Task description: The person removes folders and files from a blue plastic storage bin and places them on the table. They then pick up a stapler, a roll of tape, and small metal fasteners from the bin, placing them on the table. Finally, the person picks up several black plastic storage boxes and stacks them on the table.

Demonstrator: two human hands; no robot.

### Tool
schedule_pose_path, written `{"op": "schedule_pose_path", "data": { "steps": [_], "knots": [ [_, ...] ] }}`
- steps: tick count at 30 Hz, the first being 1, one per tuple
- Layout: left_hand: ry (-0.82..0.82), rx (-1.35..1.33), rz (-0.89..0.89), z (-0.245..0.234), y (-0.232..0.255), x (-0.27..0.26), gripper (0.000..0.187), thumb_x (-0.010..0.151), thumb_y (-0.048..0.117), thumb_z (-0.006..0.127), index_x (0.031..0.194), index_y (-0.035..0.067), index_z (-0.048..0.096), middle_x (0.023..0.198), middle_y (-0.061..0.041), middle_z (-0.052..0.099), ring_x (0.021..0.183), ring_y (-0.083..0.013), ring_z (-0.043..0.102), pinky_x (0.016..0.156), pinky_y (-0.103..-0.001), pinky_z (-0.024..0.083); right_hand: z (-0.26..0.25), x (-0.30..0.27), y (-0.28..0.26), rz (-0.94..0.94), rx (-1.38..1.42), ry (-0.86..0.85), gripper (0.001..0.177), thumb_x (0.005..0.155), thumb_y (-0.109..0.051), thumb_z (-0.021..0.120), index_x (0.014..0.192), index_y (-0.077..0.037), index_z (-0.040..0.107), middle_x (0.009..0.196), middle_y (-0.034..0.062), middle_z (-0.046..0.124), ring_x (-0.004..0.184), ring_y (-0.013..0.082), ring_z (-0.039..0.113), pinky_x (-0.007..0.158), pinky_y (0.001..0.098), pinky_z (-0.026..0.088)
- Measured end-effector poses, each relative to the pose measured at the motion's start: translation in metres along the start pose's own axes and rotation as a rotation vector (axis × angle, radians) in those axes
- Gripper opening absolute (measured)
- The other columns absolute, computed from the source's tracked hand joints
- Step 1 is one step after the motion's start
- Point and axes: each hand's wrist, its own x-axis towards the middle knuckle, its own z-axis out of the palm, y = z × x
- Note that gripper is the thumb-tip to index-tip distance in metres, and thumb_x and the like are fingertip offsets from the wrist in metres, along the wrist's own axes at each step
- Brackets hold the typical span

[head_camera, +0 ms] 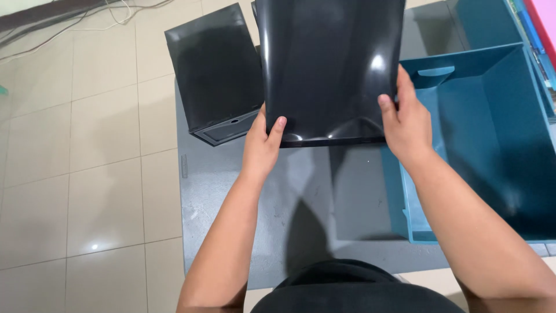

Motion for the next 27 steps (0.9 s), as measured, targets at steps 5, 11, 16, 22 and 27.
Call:
{"op": "schedule_pose_path", "data": {
  "steps": [5,11,16,22,27],
  "knots": [
    [0.034,-0.23,0.237,0.013,-0.034,-0.004,0.067,0.106,0.037,0.058,0.158,0.0,0.037,0.157,-0.017,0.05,0.147,-0.026,0.046,0.123,-0.037,0.034,0.029,-0.001,0.049,-0.423,0.329,0.162,0.058,0.111,0.002,0.053,0.163,-0.008,0.029,0.156,0.0177,0.053,0.141,0.0284,0.057,0.116,0.0371,0.044],
    [0.004,-0.304,0.378,0.009,-0.039,-0.017,0.071,0.106,0.039,0.061,0.159,-0.001,0.034,0.165,-0.018,0.039,0.155,-0.0289,0.037,0.13,-0.041,0.028,0.039,0.001,0.115,-0.419,0.768,0.007,0.06,0.109,0.012,0.051,0.159,-0.009,0.025,0.157,0.0127,0.043,0.145,0.0206,0.046,0.124,0.0366,0.039],
    [-0.056,-0.143,0.448,0.007,-0.081,-0.052,0.065,0.103,0.027,0.063,0.157,0.003,0.036,0.171,-0.02,0.031,0.161,-0.0337,0.03,0.131,-0.042,0.026,0.035,-0.009,0.143,-0.308,0.853,-0.126,0.081,0.092,0.02,0.055,0.159,-0.008,0.018,0.161,0.0126,0.035,0.155,0.0218,0.037,0.129,0.0387,0.031],
    [-0.169,0.282,0.303,0.002,-0.119,-0.087,0.064,0.091,0.013,0.066,0.15,0.005,0.042,0.166,-0.018,0.037,0.153,-0.0368,0.035,0.121,-0.044,0.035,0.06,-0.025,0.187,0.108,0.907,-0.392,0.09,0.082,0.016,0.054,0.16,-0.017,0.023,0.156,0.0042,0.04,0.138,0.0183,0.043,0.112,0.0346,0.035],
    [-0.23,0.423,-0.176,0.0,-0.173,-0.094,0.032,0.105,0.023,0.058,0.132,0.008,0.066,0.124,-0.016,0.072,0.12,-0.0361,0.066,0.102,-0.042,0.052,0.052,-0.028,0.184,0.327,0.864,-0.345,0.053,0.093,0.009,0.056,0.144,-0.003,0.054,0.145,0.0105,0.057,0.133,0.0245,0.055,0.115,0.0391,0.045]
  ]
}}
